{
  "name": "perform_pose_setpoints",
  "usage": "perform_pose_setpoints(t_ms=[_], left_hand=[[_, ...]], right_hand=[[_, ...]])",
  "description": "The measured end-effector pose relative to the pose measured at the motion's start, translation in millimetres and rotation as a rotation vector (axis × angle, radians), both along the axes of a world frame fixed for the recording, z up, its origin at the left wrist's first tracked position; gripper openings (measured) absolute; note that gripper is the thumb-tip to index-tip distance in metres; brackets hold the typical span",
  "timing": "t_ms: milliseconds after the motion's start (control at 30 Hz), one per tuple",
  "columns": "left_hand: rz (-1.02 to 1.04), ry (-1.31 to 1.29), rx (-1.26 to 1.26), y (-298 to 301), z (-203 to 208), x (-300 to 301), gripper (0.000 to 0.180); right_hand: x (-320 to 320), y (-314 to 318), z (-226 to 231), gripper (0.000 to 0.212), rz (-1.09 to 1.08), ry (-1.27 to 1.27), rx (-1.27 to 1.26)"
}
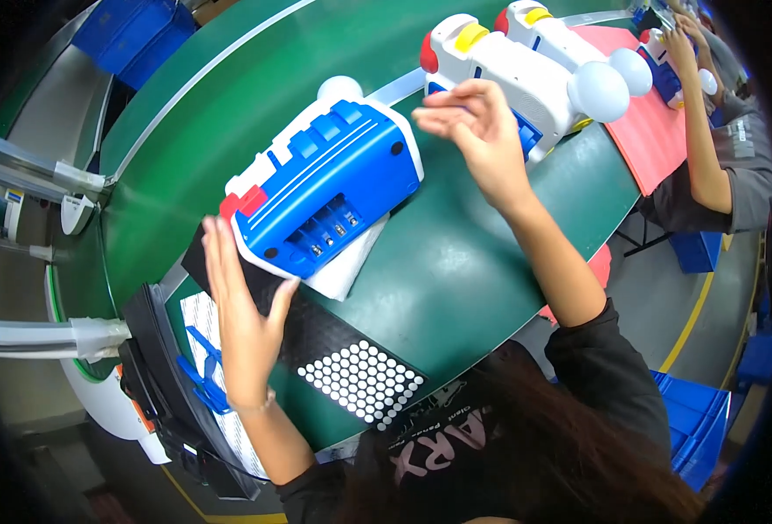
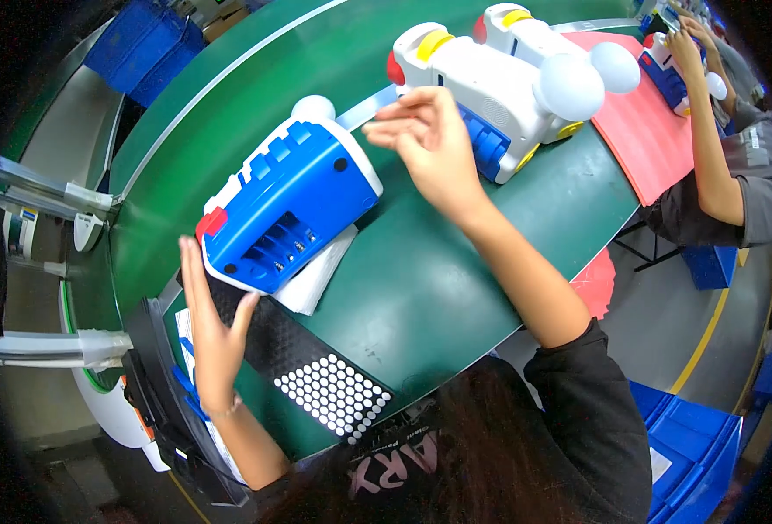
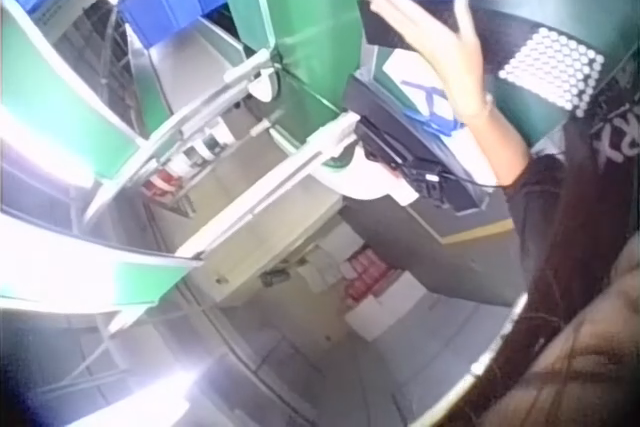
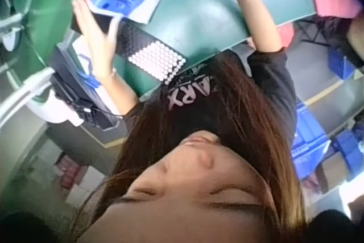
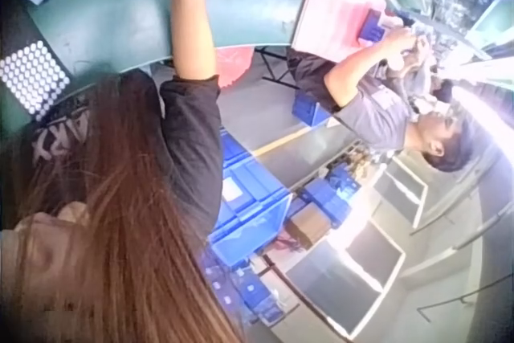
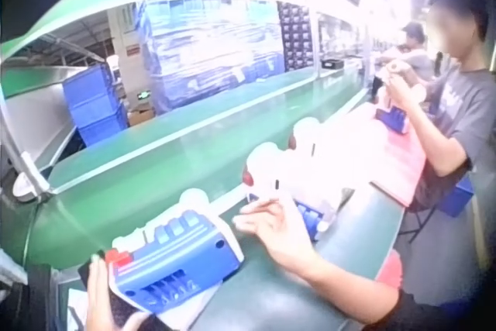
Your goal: The person applies small circular stickers to the side of a plastic toy assembly by hand.
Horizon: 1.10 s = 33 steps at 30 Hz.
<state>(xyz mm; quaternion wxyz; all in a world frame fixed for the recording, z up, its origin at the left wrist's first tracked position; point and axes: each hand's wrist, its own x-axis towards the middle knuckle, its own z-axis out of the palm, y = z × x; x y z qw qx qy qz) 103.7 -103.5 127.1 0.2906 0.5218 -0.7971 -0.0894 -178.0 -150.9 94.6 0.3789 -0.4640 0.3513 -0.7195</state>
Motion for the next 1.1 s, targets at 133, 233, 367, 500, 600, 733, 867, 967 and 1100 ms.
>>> perform_pose_setpoints(t_ms=[133, 233, 367, 500, 600, 733, 867, 967, 1100], left_hand=[[0.195, -0.418, 0.283, 69.7, 13.5, 36.8, 0.061], [0.228, -0.184, 0.628, 114.4, -7.5, 54.0, 0.068], [0.211, 0.438, 0.516, 140.2, -49.3, 34.6, 0.096], [0.604, 1.19, 0.365, 140.6, -72.5, 38.9, 0.065], [0.275, 1.286, 0.786, 131.5, -83.2, 64.3, 0.021], [0.268, 1.111, 0.905, 130.1, -76.9, 53.9, 0.008], [0.21, 1.139, 0.834, 132.0, -77.5, 38.8, 0.006], [0.225, 1.151, 0.808, 129.0, -67.1, 26.5, 0.007], [0.225, 1.1, 0.727, 132.9, -74.6, 27.9, 0.004]], right_hand=[[25.7, 24.3, 0.1, 0.018, -0.116, 0.264, -0.248], [52.6, 56.6, 3.2, 0.021, 0.436, 0.689, -0.115], [115.3, 102.5, -58.3, 0.038, 0.605, 1.088, -0.233], [121.6, 117.1, -69.3, 0.042, 0.63, 1.231, -0.384], [118.8, 114.3, -64.2, 0.041, 0.672, 1.163, -0.296], [126.0, 106.9, -41.5, 0.039, 0.6, 1.156, -0.204], [149.4, 105.9, -36.9, 0.021, 0.504, 1.002, -0.26], [155.6, 107.0, -35.3, 0.018, 0.533, 0.967, -0.215], [158.2, 110.1, -35.2, 0.016, 0.551, 0.977, -0.191]])
